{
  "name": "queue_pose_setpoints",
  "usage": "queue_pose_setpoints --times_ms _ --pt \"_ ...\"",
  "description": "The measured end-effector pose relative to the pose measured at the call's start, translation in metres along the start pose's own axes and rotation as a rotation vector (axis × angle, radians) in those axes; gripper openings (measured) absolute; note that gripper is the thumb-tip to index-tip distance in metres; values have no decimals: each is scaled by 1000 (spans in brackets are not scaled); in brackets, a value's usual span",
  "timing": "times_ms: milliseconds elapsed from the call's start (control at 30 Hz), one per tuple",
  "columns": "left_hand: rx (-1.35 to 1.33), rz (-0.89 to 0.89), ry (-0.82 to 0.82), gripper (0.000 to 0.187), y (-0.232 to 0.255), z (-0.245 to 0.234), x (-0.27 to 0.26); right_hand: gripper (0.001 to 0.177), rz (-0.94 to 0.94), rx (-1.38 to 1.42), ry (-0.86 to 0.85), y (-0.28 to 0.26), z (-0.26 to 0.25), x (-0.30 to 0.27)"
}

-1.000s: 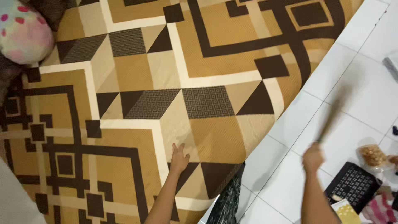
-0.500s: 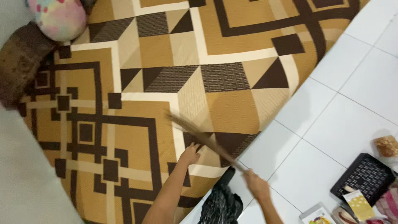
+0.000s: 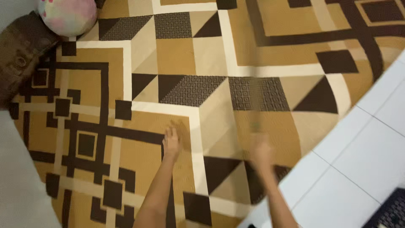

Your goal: The person uses a traditional straw broom to pat and smooth a patterned bedspread on a low bed. They repeatedly sweep and pat the surface, then lift and reposition two plush toys on the bed before placing them back down.

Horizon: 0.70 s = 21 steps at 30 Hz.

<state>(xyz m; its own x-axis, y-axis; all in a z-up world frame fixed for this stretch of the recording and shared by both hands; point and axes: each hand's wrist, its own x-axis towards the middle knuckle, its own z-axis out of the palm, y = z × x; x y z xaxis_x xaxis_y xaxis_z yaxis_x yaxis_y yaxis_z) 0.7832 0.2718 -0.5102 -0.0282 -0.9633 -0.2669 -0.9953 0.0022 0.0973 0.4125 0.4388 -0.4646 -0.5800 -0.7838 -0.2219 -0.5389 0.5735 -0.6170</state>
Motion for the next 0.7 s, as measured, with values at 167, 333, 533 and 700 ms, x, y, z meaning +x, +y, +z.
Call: queue_pose_setpoints --times_ms 167,333,533,700 --pt "-128 -23 167 82 -7 0 46 35 -505 -161 -234 -114 108 7" --pt "38 -96 208 83 10 9 59 49 -413 -396 -189 -109 138 80" --pt "76 -106 146 80 20 -10 63 39 -170 -327 -262 -128 144 96" --pt "-16 -47 238 76 10 -1 51 39 -79 -425 -332 -112 153 78"
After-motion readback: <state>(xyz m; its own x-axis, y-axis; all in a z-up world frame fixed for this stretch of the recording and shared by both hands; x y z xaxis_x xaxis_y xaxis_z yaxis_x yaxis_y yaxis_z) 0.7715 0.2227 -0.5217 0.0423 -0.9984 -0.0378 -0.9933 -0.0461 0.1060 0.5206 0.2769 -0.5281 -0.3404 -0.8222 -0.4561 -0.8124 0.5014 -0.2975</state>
